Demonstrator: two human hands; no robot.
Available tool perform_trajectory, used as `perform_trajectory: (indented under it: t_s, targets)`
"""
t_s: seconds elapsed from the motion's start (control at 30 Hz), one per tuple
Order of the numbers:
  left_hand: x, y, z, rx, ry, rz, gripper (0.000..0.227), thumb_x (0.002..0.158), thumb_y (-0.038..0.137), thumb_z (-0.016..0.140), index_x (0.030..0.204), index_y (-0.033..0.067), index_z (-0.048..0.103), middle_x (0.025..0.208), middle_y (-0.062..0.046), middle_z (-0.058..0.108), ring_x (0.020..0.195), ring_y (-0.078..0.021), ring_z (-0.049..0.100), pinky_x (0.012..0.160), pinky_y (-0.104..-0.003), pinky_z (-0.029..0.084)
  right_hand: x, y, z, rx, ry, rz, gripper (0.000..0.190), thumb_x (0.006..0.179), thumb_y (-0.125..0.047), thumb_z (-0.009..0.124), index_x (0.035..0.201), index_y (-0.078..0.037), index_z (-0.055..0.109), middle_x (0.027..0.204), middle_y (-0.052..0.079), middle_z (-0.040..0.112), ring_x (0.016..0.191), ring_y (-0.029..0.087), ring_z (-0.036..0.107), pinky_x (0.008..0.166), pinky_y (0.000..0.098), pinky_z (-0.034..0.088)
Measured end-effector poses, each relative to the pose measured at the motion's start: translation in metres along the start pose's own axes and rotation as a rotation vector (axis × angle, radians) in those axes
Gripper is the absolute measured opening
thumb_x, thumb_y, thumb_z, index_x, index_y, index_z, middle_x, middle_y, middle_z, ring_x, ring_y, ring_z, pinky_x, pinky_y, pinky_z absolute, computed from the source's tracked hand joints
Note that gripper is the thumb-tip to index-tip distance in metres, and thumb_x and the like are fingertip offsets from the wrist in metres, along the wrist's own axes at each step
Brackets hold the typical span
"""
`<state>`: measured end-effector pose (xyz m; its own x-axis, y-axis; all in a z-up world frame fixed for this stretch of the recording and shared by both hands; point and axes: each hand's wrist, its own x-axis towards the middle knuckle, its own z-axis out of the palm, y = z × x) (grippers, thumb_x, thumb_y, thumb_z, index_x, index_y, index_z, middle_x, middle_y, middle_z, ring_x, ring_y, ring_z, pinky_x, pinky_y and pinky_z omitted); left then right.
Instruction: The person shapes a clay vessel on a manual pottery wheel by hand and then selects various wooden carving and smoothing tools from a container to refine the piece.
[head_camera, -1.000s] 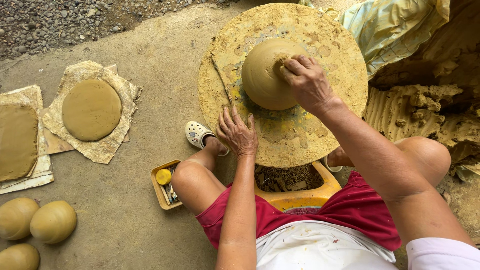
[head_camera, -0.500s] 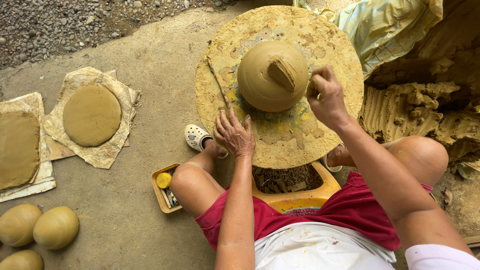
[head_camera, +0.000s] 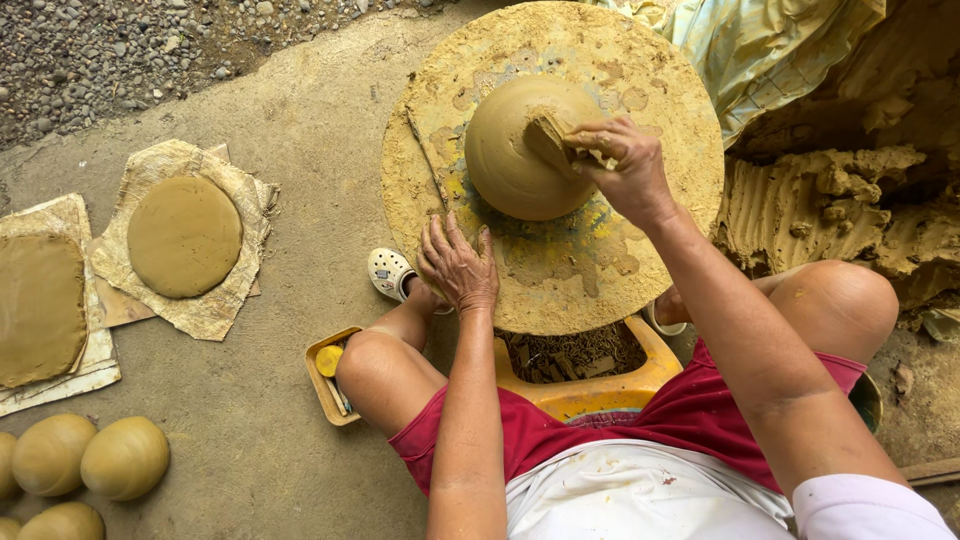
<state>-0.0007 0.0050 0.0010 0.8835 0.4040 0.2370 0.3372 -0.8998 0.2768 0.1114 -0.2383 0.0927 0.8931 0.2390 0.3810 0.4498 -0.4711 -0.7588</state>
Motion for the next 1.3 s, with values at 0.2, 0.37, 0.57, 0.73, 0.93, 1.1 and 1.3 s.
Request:
perform_trajectory:
  t_s: [0.2,0.37,0.57,0.73,0.93,1.1,1.3]
  targets:
    - [0.0,-0.009,0.016,-0.007,0.012,0.029,0.068,0.104,0.062,0.04,0.152,0.0141,0.046,0.159,-0.011,0.039,0.151,-0.031,0.028,0.124,-0.055,0.015,-0.049,-0.012,-0.013,-0.176,-0.057,-0.053,0.015,0.086,-0.007,0.085,0.096,-0.015,0.077,0.113,0.0,0.077,0.108,0.014,0.07,0.104,0.0318,0.059]
    - [0.002,-0.019,0.036,0.049,0.089,0.053,0.076,0.103,0.069,0.032,0.154,0.0139,0.045,0.163,-0.011,0.038,0.152,-0.0296,0.028,0.124,-0.054,0.016,-0.087,-0.029,-0.108,-0.06,0.171,-0.024,0.021,0.082,0.01,0.082,0.09,-0.007,0.071,0.124,0.006,0.075,0.117,0.02,0.064,0.095,0.0311,0.057]
    - [-0.012,-0.02,0.034,-0.046,0.095,0.029,0.075,0.105,0.067,0.043,0.155,0.0121,0.046,0.161,-0.012,0.044,0.149,-0.0339,0.034,0.117,-0.059,0.024,-0.169,-0.037,-0.238,0.533,0.605,0.18,0.031,0.1,0.017,0.076,0.114,-0.007,0.062,0.095,0.005,0.069,0.082,0.012,0.063,0.075,0.0225,0.054]
    - [-0.026,-0.008,0.022,-0.106,0.142,0.026,0.072,0.104,0.064,0.054,0.153,0.0116,0.047,0.158,-0.011,0.047,0.147,-0.0332,0.037,0.117,-0.058,0.025,-0.256,-0.053,-0.299,0.763,0.902,0.326,0.013,0.108,0.007,0.063,0.117,-0.002,0.061,0.093,0.007,0.063,0.08,0.016,0.062,0.074,0.0284,0.058]
    - [-0.047,-0.002,0.026,-0.235,0.1,-0.033,0.06,0.102,0.049,0.063,0.148,0.0119,0.053,0.149,-0.01,0.055,0.142,-0.0332,0.042,0.116,-0.056,0.027,-0.335,-0.082,-0.331,0.213,1.149,0.108,0.016,0.1,-0.004,0.049,0.107,-0.004,0.064,0.098,0.012,0.072,0.083,0.019,0.071,0.07,0.0306,0.061]
    - [-0.069,0.022,0.031,-0.276,0.167,0.013,0.059,0.099,0.044,0.066,0.145,0.0089,0.054,0.147,-0.013,0.056,0.142,-0.0362,0.041,0.116,-0.059,0.025,-0.33,-0.05,-0.331,-0.324,1.126,-0.136,0.02,0.109,-0.007,0.045,0.121,-0.004,0.062,0.105,0.016,0.069,0.087,0.025,0.069,0.075,0.0338,0.059]
    - [-0.103,0.044,0.013,-0.362,0.026,-0.033,0.054,0.092,0.037,0.073,0.138,0.0119,0.057,0.146,-0.011,0.056,0.144,-0.0352,0.038,0.117,-0.059,0.021,-0.299,0.019,-0.277,-0.402,0.882,0.316,0.044,0.106,0.002,0.053,0.147,-0.011,0.051,0.118,0.007,0.067,0.079,0.022,0.061,0.07,0.0329,0.052]
